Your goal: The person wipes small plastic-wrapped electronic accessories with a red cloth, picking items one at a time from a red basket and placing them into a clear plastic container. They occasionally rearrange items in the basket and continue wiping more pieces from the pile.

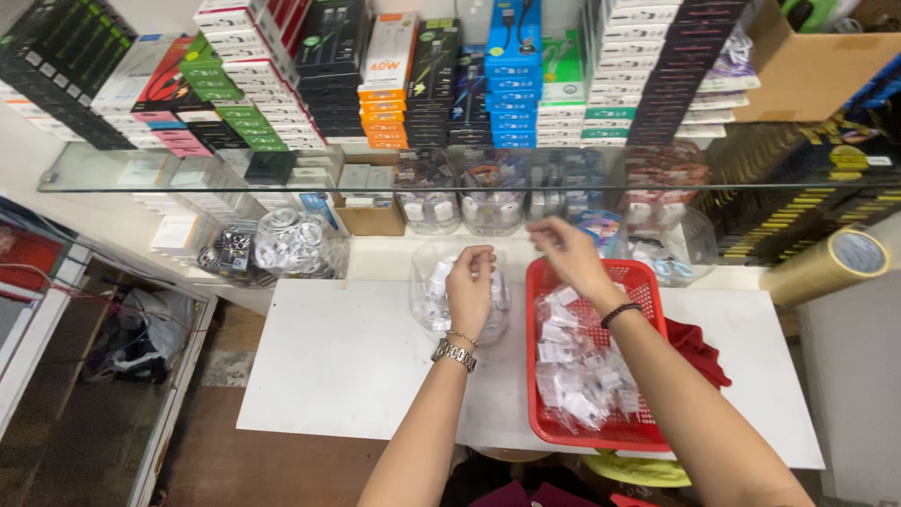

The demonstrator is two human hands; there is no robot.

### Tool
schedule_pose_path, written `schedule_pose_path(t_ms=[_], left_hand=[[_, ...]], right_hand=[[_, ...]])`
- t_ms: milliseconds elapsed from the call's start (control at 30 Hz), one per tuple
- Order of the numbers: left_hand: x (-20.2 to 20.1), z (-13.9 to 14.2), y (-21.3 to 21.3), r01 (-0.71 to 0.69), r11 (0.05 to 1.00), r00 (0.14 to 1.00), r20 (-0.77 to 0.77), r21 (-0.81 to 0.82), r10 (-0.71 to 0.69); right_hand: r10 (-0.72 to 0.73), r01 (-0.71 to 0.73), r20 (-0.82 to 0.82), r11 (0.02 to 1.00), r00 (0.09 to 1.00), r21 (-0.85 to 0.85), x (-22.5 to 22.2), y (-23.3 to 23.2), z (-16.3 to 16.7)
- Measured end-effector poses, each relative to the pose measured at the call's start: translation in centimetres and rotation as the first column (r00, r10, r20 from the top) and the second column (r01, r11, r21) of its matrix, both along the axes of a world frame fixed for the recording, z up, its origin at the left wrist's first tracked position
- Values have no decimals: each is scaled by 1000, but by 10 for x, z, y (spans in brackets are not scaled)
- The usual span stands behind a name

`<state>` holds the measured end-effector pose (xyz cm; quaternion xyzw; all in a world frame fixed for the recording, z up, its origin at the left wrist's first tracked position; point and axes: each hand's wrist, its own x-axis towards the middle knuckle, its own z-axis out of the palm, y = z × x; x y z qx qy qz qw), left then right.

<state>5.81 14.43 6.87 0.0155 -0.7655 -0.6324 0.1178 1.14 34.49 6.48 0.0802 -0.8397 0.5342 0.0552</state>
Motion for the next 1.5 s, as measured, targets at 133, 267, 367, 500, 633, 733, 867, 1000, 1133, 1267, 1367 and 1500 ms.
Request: schedule_pose_path(t_ms=[133, 267, 367, 500, 633, 733, 867, 1000, 1133, 1267, 1367, 1500], left_hand=[[12, -17, 53, 263, 959, 949, 149, 108, -277], [26, -51, 82, 413, 887, 861, 228, 209, -455], [33, -74, 95, 450, 883, 837, 282, 134, -469], [37, -92, 101, 475, 862, 795, 333, 176, -506], [39, -104, 107, 473, 864, 745, 444, 175, -498], [42, -109, 115, 495, 864, 758, 441, 92, -481], [45, -110, 125, 483, 845, 687, 500, 229, -527], [51, -91, 126, 389, 574, 520, 342, 721, -783], [49, -65, 121, 281, 603, 551, 389, 747, -739], [45, -54, 112, 224, 518, 595, 305, 826, -744], [40, -54, 113, 78, 508, 677, 328, 858, -659], [41, -52, 137, -36, 541, 783, 361, 840, -507]], right_hand=[[-30, -69, 259, 927, 966, 367, 39, 85, -44], [-31, -471, 569, 525, 822, 709, 88, 102, -79], [-177, -273, 470, 621, 865, 735, 115, 85, -93], [-218, -215, 439, 636, 872, 742, 124, 71, -94], [-86, -348, 533, 669, 842, 657, 119, 83, -87], [-8, -380, 566, 734, 825, 563, 116, 96, -76], [-88, -10, 656, 990, 749, 144, 106, 118, -61], [-52, 154, 471, 972, 880, -180, 99, 148, -63], [-387, 342, -40, 758, 921, 555, 137, 169, -88], [-352, -16, 357, 693, 865, 720, 189, 163, -109], [-494, 362, 221, 817, 841, 450, 188, 171, -95], [-435, 428, 46, 854, 899, -296, 156, 155, -55]])
